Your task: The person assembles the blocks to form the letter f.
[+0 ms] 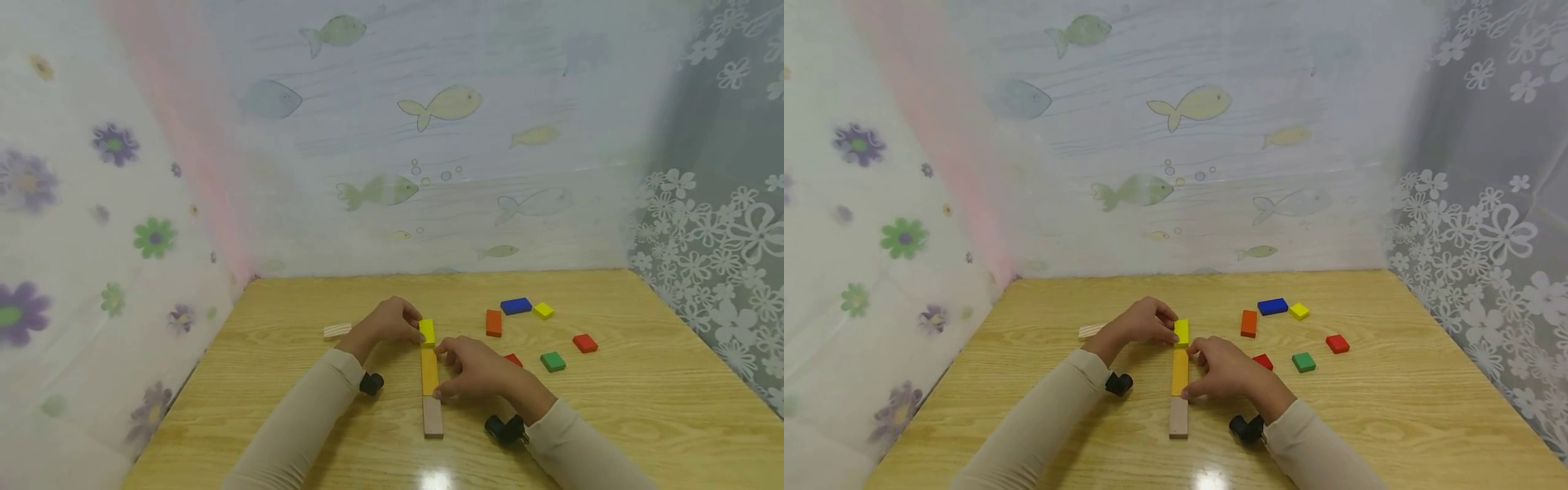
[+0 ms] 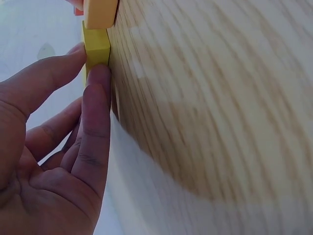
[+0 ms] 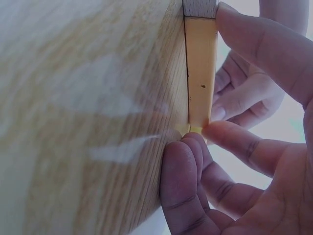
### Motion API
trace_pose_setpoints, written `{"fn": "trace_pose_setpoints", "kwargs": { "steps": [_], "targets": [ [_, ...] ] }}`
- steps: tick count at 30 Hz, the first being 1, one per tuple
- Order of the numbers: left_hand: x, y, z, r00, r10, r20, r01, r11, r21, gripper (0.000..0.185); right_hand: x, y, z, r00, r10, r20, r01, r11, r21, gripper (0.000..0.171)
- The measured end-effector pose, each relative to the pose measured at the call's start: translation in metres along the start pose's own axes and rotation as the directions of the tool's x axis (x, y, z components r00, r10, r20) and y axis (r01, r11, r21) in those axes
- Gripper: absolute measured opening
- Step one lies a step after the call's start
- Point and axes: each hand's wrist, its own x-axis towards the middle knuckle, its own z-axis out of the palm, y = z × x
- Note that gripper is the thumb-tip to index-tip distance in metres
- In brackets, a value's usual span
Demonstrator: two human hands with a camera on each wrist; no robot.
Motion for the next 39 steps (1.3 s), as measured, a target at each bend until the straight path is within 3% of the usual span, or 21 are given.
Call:
{"fn": "trace_pose_setpoints", "kwargs": {
  "steps": [9,25,39],
  "targets": [
    [-0.005,0.004,0.001,1.000,-0.007,0.008,0.008,1.000,-0.029,0.047,0.001,0.000,0.000,1.000,0.003,0.001,-0.003,1.000,-0.005,0.073],
    [-0.008,0.006,0.002,1.000,0.004,0.014,-0.004,1.000,0.019,0.049,-0.001,-0.003,0.000,1.000,0.012,0.002,-0.012,1.000,0.005,0.072],
    [-0.015,0.013,0.001,1.000,-0.004,0.030,0.004,1.000,0.001,0.049,-0.001,-0.004,0.001,1.000,0.022,-0.007,-0.022,1.000,0.001,0.072]
  ]
}}
